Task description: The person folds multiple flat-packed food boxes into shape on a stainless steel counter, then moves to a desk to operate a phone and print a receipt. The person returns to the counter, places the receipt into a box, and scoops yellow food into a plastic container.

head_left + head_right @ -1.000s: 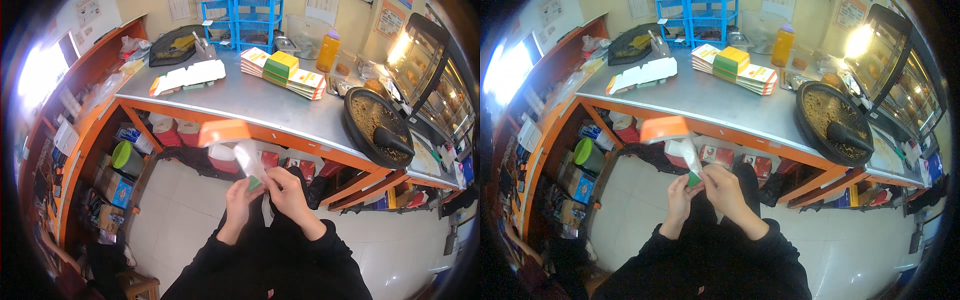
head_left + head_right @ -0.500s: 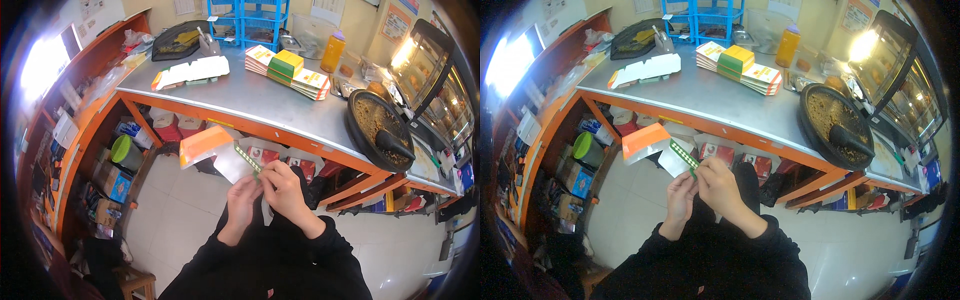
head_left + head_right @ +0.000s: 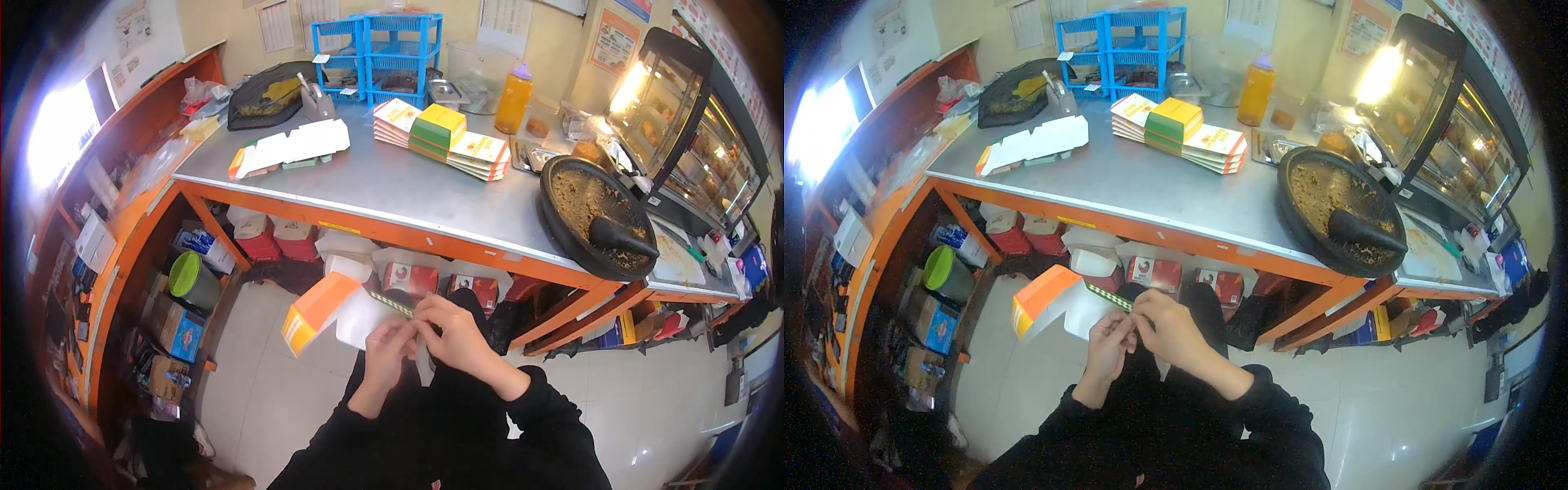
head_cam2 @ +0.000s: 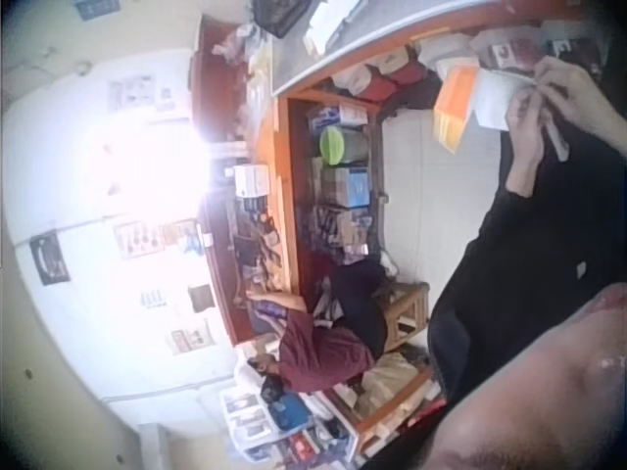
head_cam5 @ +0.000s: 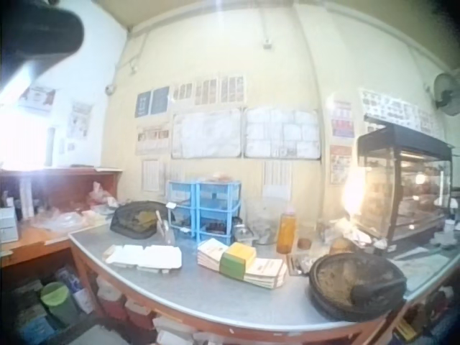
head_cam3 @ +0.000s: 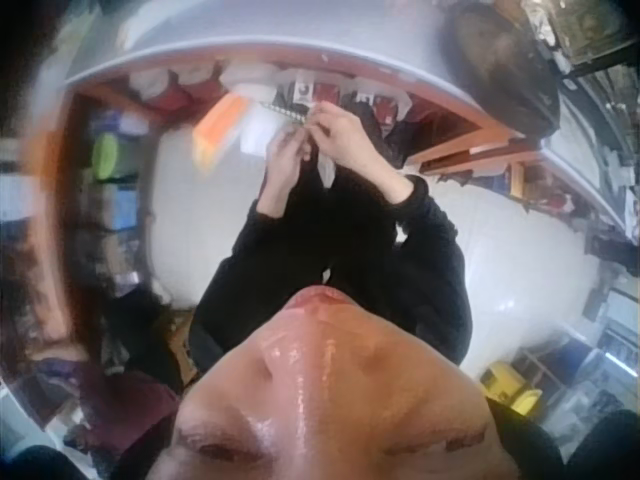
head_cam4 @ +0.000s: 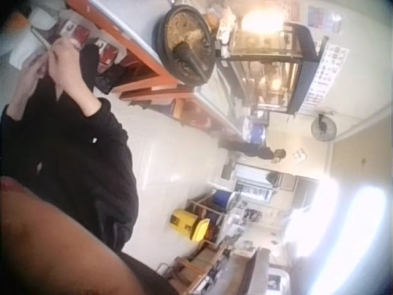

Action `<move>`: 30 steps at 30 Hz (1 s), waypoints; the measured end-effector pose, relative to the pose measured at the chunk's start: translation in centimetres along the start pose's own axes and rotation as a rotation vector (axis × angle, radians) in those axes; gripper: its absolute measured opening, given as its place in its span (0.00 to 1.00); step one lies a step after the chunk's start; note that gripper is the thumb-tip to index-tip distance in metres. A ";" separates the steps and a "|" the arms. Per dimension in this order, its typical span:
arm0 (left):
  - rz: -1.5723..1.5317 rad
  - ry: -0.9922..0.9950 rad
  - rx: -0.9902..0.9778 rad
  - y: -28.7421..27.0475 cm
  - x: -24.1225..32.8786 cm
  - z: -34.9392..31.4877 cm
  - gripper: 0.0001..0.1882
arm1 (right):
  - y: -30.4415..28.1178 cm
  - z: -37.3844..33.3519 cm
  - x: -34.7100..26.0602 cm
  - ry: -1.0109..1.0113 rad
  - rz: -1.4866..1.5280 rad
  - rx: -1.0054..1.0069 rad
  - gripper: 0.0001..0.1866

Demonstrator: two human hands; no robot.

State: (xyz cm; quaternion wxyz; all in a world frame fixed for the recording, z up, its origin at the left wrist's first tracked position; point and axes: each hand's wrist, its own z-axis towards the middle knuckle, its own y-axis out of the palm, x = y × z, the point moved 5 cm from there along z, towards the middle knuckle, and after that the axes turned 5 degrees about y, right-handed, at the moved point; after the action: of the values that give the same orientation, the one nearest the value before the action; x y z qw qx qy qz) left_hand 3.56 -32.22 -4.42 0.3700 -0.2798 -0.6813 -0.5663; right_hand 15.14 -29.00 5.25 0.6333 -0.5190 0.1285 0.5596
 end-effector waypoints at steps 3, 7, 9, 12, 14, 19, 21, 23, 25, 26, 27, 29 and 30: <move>0.107 0.055 -0.077 0.0 0.2 -0.1 0.05 | 0.0 -0.3 -0.3 0.009 -0.062 -0.016 0.08; 0.277 0.165 -0.142 -0.4 0.8 -0.6 0.05 | -0.3 0.0 -0.4 0.102 -0.103 -0.135 0.13; 0.314 0.208 -0.168 -0.3 1.0 -1.0 0.05 | -0.3 -0.2 -0.8 0.140 -0.100 -0.205 0.13; 0.361 0.286 -0.174 0.1 1.4 -1.3 0.07 | -0.4 0.1 -0.8 0.066 -0.048 -0.211 0.13; 0.351 0.387 -0.145 0.1 0.8 -0.9 0.07 | 0.0 0.2 -0.9 0.039 -0.179 -0.194 0.12; 0.640 0.277 -0.187 1.2 2.3 -1.2 0.14 | 0.9 1.0 1.6 -0.039 -0.583 -0.226 0.08; 0.881 0.507 -0.262 3.1 7.5 -3.6 0.18 | 0.8 1.9 2.6 -0.063 -0.580 -0.307 0.07; 1.111 0.627 -0.375 5.1 11.2 -3.3 0.22 | -0.9 2.1 2.8 -0.100 -0.413 -0.369 0.07; 1.244 0.622 -0.520 5.0 11.8 -2.1 0.25 | -0.9 2.5 3.3 -0.091 -0.164 -0.436 0.07; 1.268 0.551 -0.604 4.3 10.9 -1.3 0.27 | -0.6 3.1 2.4 -0.066 -0.056 -0.481 0.07; 1.286 0.490 -0.692 3.4 9.7 -0.3 0.28 | -0.5 3.5 1.3 -0.044 0.042 -0.520 0.07; 1.048 0.229 -0.712 1.4 6.6 1.1 0.25 | -0.9 4.0 0.8 0.102 0.209 -0.508 0.12; 0.973 0.194 -0.608 1.1 6.0 0.9 0.23 | -1.0 3.7 0.9 0.173 0.348 -0.456 0.12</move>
State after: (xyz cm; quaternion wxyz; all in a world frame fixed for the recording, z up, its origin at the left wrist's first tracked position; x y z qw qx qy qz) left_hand 0.88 -31.32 1.10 0.5515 -0.6012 -0.2439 -0.5244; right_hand 14.75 -25.31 6.71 0.3815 -0.6639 0.1399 0.6278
